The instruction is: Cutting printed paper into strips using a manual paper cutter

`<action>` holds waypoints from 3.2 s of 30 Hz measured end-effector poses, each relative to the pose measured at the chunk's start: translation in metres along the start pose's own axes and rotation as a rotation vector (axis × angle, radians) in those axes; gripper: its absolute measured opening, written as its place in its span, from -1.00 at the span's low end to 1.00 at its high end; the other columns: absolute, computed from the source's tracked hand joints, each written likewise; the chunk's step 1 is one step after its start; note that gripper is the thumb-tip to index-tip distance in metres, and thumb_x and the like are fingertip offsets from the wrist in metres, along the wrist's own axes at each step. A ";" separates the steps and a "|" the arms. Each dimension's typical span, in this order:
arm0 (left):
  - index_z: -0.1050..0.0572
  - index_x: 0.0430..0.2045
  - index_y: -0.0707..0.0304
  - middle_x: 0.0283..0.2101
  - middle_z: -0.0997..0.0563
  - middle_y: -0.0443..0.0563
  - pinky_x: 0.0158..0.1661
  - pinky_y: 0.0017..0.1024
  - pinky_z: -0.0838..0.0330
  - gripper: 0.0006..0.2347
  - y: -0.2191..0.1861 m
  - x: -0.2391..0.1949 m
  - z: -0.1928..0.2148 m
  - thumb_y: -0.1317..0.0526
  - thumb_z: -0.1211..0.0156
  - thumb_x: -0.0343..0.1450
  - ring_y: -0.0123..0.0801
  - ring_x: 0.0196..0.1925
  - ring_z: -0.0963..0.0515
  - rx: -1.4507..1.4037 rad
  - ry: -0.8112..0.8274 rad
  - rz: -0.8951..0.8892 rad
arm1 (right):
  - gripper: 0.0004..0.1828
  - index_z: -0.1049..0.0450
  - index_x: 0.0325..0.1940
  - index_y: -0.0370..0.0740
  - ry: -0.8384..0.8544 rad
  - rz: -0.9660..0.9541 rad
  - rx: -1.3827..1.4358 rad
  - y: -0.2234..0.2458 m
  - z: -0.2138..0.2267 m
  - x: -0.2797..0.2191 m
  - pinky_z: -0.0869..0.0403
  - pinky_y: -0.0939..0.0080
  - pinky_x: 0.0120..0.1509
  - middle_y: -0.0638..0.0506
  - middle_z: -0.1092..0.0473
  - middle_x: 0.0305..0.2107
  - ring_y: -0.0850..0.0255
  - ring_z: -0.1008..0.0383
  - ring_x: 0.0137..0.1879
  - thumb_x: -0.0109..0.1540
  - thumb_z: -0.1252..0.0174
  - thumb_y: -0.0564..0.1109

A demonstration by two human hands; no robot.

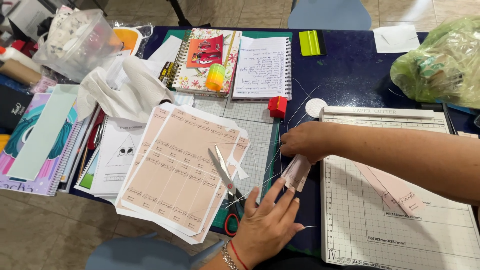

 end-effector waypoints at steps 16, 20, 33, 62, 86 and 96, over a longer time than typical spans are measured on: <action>-0.59 0.01 0.10 0.25 -0.53 -0.03 0.25 0.36 0.23 -0.59 0.030 -0.024 0.017 -0.11 0.11 0.53 0.05 0.43 -0.27 -0.284 0.076 0.468 | -0.92 -0.52 -0.31 0.03 -0.353 0.178 -0.036 0.032 0.006 -0.028 -0.46 0.05 -0.13 0.17 -0.45 -0.29 0.15 -0.47 -0.09 0.17 -0.29 -0.11; -0.37 0.27 0.22 0.38 -0.40 0.11 0.38 0.16 0.04 -0.59 0.024 -0.027 -0.005 0.03 0.02 0.55 -0.08 0.43 -0.37 -0.442 0.021 0.438 | -0.92 -0.48 -0.26 0.05 -0.475 0.211 -0.199 0.035 -0.021 -0.019 -0.39 -0.04 -0.16 0.13 -0.46 -0.31 0.05 -0.49 -0.09 0.25 -0.11 -0.14; -0.49 -0.03 0.38 -0.15 -0.67 0.25 -0.16 -0.25 -0.58 -0.79 -0.056 0.043 -0.022 0.33 -0.17 0.47 -0.03 -0.24 -0.70 -0.959 -0.346 0.194 | -0.77 -0.37 -0.14 0.04 -0.600 -0.414 0.366 0.114 -0.103 -0.215 -0.45 -0.12 -0.20 0.07 -0.45 -0.36 -0.03 -0.49 -0.21 0.27 -0.24 0.09; -0.34 0.17 0.35 0.09 -0.65 0.51 -0.38 -0.26 -0.53 -0.61 0.002 -0.030 -0.064 0.32 -0.06 0.41 0.11 -0.13 -0.69 -1.884 -0.231 1.452 | 0.16 0.10 0.61 -0.04 -0.892 -0.552 -0.447 0.126 -0.148 -0.229 0.12 -0.05 0.65 -0.15 0.15 0.56 0.00 0.21 0.68 0.20 0.24 0.77; -0.09 0.40 0.49 0.12 -0.48 0.65 -0.37 -0.58 -0.55 -0.49 -0.091 0.067 -0.058 0.35 -0.17 0.58 -0.10 -0.12 -0.73 -2.648 0.955 0.578 | -0.75 -0.48 0.08 -0.32 -1.105 0.083 -0.354 0.164 -0.036 -0.324 -0.58 -0.03 0.24 -0.19 -0.48 0.11 -0.02 -0.57 0.18 0.40 -0.02 -0.16; -0.18 0.31 0.43 0.18 -0.46 0.66 -0.32 -0.43 -0.68 -0.56 -0.037 0.116 -0.112 0.39 -0.17 0.54 0.01 -0.12 -0.71 -2.550 0.834 0.649 | -0.52 -0.29 0.38 -0.19 -1.139 -0.383 -0.316 0.108 -0.102 -0.348 -0.35 0.06 0.45 -0.05 -0.32 0.32 0.07 -0.35 0.42 0.41 0.22 -0.03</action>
Point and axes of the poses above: each hand's wrist, its own x-axis towards the middle knuckle, its own z-axis out of the back of the hand, y = z × x, the point moved 6 cm from there along x, towards the middle knuckle
